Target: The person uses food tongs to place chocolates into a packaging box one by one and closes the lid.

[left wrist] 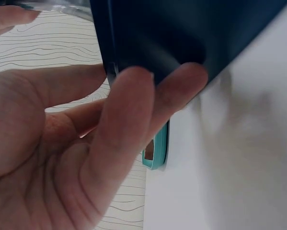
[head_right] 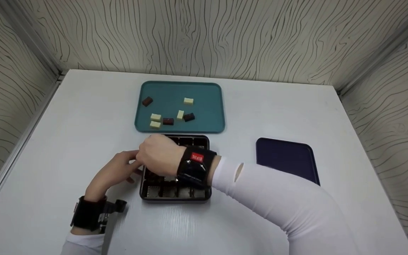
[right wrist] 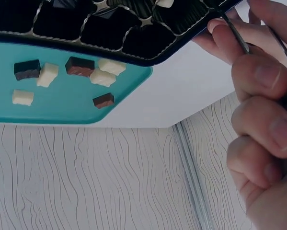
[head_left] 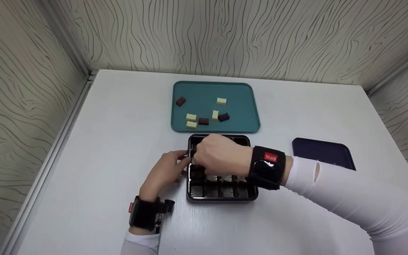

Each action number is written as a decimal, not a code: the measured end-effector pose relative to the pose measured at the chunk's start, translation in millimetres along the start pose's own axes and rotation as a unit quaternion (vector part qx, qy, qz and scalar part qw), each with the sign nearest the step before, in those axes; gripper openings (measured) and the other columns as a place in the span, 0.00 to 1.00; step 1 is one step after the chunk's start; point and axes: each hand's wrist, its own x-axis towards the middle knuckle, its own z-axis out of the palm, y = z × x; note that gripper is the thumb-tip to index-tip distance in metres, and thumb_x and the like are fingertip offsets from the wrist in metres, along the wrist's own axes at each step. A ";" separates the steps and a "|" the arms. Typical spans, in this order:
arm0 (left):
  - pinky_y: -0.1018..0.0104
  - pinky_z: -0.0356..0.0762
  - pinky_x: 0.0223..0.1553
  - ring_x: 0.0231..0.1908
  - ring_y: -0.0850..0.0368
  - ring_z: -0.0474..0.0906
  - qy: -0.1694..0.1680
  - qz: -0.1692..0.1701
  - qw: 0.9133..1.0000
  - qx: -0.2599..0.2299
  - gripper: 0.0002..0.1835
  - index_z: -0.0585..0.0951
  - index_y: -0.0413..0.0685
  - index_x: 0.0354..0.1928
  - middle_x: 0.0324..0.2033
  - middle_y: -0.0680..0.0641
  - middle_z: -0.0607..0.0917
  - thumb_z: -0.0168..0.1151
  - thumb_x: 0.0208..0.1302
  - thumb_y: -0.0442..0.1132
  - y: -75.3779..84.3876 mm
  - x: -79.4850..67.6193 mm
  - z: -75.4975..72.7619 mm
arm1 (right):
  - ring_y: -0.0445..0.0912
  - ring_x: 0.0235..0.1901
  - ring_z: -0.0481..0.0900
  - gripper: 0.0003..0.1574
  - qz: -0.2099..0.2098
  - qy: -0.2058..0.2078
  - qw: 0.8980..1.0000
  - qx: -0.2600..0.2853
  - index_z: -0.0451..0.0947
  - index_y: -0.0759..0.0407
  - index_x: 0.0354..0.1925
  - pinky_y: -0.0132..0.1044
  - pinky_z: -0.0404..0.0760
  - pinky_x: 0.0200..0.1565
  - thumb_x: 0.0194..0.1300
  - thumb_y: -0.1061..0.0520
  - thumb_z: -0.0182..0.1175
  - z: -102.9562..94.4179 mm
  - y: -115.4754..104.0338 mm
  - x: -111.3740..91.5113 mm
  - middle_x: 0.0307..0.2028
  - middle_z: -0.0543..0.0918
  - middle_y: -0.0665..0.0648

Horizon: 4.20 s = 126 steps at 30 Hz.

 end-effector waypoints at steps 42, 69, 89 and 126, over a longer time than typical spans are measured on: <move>0.66 0.82 0.29 0.28 0.54 0.85 -0.002 0.013 1.000 -0.002 0.22 0.79 0.41 0.69 0.57 0.39 0.88 0.55 0.80 0.42 -2.5 0.7 -0.6 | 0.46 0.18 0.76 0.25 0.245 0.097 0.951 0.160 0.91 0.62 0.31 0.45 0.81 0.26 0.68 0.41 0.70 78.3 122.1 -28.2 0.19 0.85 0.57; 0.61 0.86 0.29 0.29 0.53 0.86 -0.006 0.007 1.000 -0.010 0.24 0.76 0.39 0.72 0.59 0.37 0.87 0.55 0.80 0.42 -1.8 -0.3 1.5 | 0.42 0.17 0.61 0.25 0.260 0.093 0.937 0.212 0.88 0.60 0.21 0.33 0.58 0.24 0.68 0.44 0.71 79.8 123.1 -7.9 0.13 0.71 0.49; 0.64 0.85 0.32 0.31 0.55 0.87 0.009 0.009 1.000 0.008 0.24 0.76 0.39 0.71 0.60 0.37 0.87 0.56 0.80 0.43 -7.3 -3.4 -5.2 | 0.34 0.16 0.59 0.27 0.102 0.130 0.973 0.159 0.71 0.50 0.16 0.29 0.57 0.21 0.63 0.45 0.74 37.3 57.3 -96.0 0.12 0.66 0.43; 0.63 0.84 0.27 0.30 0.54 0.87 -0.003 0.010 1.000 0.013 0.21 0.80 0.43 0.68 0.59 0.39 0.88 0.56 0.80 0.41 -0.4 0.0 -2.2 | 0.40 0.17 0.72 0.19 0.003 -0.004 1.000 -0.031 0.76 0.51 0.17 0.35 0.78 0.21 0.58 0.56 0.73 -14.5 11.9 -39.7 0.19 0.82 0.48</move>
